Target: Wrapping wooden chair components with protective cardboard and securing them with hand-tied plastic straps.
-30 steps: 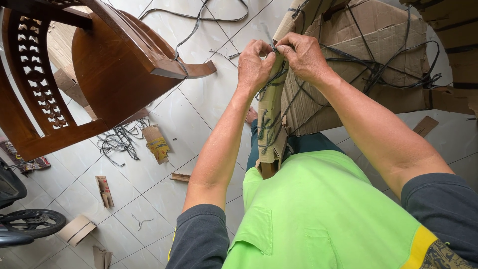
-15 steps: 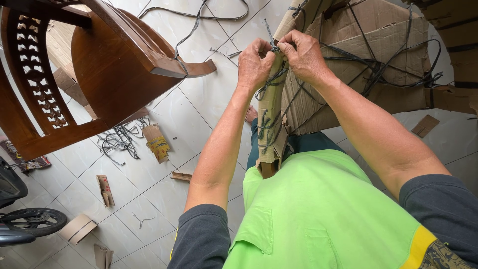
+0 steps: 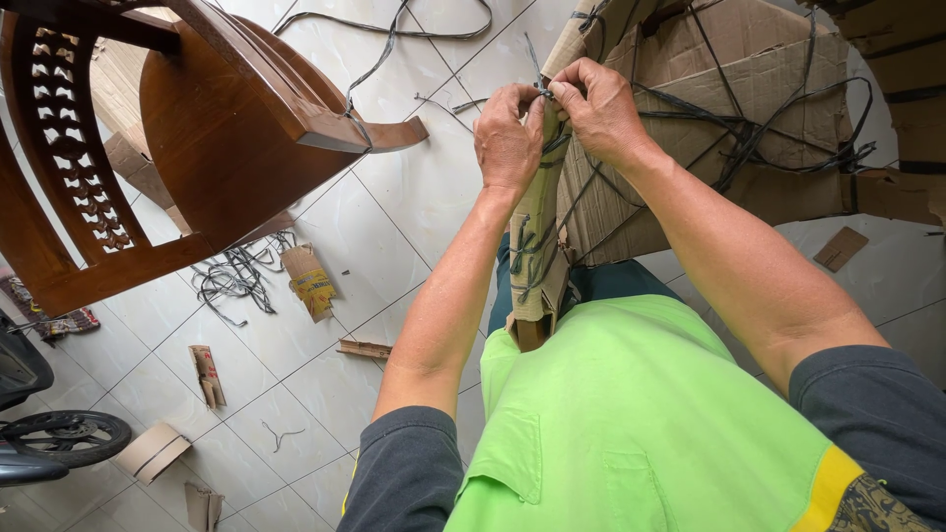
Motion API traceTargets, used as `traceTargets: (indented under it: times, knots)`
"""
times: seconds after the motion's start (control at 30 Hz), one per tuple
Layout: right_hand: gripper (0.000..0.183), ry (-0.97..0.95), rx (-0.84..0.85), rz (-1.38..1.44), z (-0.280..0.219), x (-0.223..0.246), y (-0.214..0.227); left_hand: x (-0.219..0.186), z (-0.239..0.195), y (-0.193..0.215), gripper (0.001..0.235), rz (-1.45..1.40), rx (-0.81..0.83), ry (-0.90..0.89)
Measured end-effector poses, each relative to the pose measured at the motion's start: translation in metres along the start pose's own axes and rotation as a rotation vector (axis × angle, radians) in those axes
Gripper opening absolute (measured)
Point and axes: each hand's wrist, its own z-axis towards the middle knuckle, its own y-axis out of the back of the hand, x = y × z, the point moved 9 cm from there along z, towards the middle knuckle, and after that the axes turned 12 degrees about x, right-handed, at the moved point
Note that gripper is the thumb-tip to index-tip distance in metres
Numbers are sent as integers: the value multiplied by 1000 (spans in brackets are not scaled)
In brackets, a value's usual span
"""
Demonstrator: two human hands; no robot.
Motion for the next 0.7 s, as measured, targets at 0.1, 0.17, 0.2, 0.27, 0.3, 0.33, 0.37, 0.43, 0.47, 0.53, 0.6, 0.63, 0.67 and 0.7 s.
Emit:
traceTargets:
  times: [0.1,0.17,0.2,0.27,0.3,0.33,0.37,0.43,0.47,0.53,0.6,0.63,0.67,0.7]
  knots:
    - [9,33,-27,-37,0,1,0,-2,1,-5,7,34,81,33]
    - [9,36,-43,-106,0,-4,3,-4,6,-2,9,73,159,19]
    - [9,37,-58,-177,0,-6,5,-6,8,-5,10,110,236,5]
    - [11,76,-76,-224,-1,-6,1,-2,12,-10,10,291,235,-108]
    - [14,115,-96,-274,-2,-3,1,-6,13,-15,11,470,231,-223]
    - [14,116,-97,-275,0,-5,0,-6,18,-14,11,470,229,-224]
    - [12,117,-115,-296,0,-7,0,-12,18,-14,7,594,213,-295]
    - [12,118,-133,-316,1,-9,-2,-14,19,-20,7,718,194,-365]
    - [11,126,-149,-309,0,-8,-1,-15,18,-22,9,788,130,-402]
    - [11,134,-169,-301,0,-9,1,-17,18,-23,11,857,64,-442]
    - [12,97,-197,-324,-1,-14,5,-17,18,-23,12,831,67,-447]
    - [12,95,-196,-323,-4,-11,8,-14,16,-21,12,831,69,-447]
    - [10,38,-164,-330,-6,-13,9,-9,16,-19,13,780,90,-433]
    - [9,-17,-132,-339,-7,-15,11,-5,16,-17,15,729,108,-421]
